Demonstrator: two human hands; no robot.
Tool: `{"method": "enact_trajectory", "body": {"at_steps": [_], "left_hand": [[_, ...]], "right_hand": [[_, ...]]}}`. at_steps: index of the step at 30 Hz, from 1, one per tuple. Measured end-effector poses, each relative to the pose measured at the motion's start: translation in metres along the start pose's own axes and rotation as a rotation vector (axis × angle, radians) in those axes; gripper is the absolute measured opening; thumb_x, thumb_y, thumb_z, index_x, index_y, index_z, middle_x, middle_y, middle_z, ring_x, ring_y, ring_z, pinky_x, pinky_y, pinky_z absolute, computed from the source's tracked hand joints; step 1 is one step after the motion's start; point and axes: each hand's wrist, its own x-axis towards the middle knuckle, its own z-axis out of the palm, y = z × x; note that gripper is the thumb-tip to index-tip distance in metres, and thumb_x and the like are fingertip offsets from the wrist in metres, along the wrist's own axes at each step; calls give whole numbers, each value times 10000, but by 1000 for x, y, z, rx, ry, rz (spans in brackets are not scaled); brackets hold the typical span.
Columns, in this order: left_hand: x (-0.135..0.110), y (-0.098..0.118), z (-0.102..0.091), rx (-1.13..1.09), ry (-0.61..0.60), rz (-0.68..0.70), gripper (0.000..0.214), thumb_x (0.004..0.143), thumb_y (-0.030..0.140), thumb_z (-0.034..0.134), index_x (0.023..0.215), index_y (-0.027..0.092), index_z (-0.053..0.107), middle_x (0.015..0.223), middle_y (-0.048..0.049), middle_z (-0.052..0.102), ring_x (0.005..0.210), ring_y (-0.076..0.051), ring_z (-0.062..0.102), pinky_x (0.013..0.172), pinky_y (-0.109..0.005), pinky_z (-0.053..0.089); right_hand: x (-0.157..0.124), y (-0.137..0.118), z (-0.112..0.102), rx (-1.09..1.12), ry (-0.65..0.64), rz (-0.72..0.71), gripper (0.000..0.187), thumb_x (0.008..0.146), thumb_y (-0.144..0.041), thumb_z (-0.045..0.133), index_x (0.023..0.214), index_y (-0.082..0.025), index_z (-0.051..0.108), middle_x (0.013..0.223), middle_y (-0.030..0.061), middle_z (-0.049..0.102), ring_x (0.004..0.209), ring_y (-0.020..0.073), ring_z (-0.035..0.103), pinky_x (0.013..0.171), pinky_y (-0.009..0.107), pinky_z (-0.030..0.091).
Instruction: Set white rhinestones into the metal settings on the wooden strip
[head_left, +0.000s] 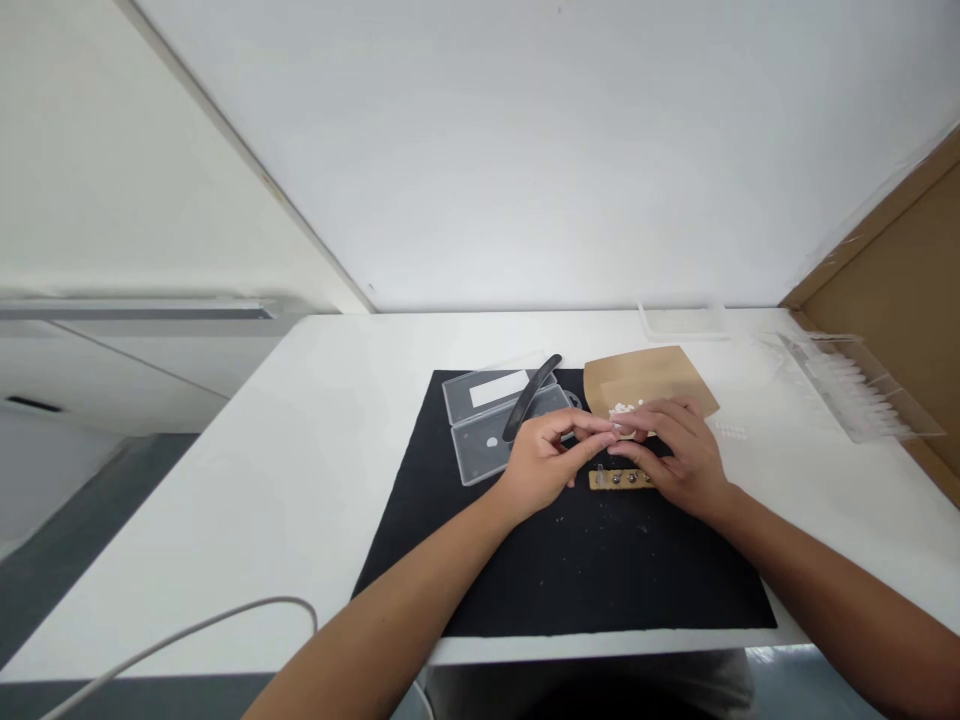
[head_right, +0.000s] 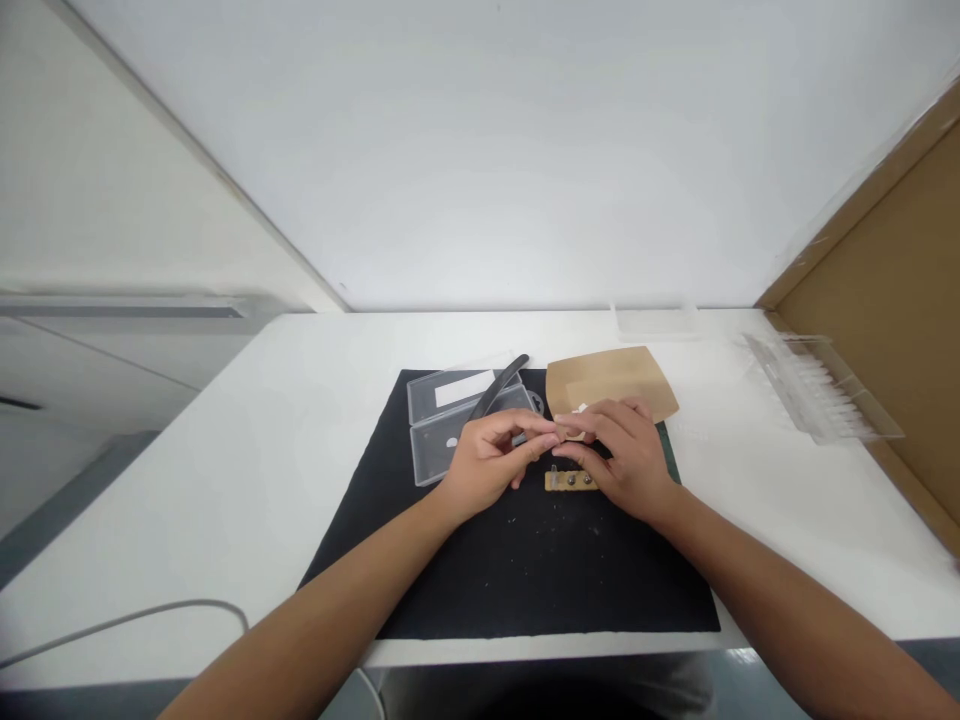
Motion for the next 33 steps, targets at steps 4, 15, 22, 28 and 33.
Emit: {"method": "enact_trajectory", "body": {"at_steps": [4,15,22,28,33], "left_hand": [[0,2,1,16,7,0,326,892,447,806,1010,144,824,927,-95,800,427,-27,524,367,-144,430],[1,5,2,34,6,-46,332,886,431,802,983,114,812,886,-82,787,432,-25,528,362,-124,439],[1,6,1,55,-13,-42,340,909,433,778,1037,121,819,921,-96,806,420,-23,530,364,-126,439],[1,-1,-1,33,-39,-39,364,875,443,816,1077,139,824,1053,-119,815,451,-35,579,389,-143,480],[3,-6,-2,-56,-37,-67,355,832,436,865,1012,132,834,985,-111,820,412,-28,557,384,-155,467]], "right_hand": [[-2,4,0,-31,-2,-42,355,936,-218,794,1271,-296,704,946,-11,785,834,167,734,821,371,460],[1,2,-8,-208,13,-167,373,905,-253,846,1243,-262,689,962,-11,812,789,141,742,796,357,429],[1,4,-13,-303,-18,-221,422,917,-274,835,1305,-316,674,911,-35,802,751,136,719,772,352,410],[3,-5,-21,-426,-55,-266,528,935,-243,807,1423,-333,626,957,-28,798,776,148,698,761,353,405],[2,-2,-19,-345,-62,-245,502,932,-245,812,1396,-341,645,897,-42,788,723,127,689,766,344,418]]}}
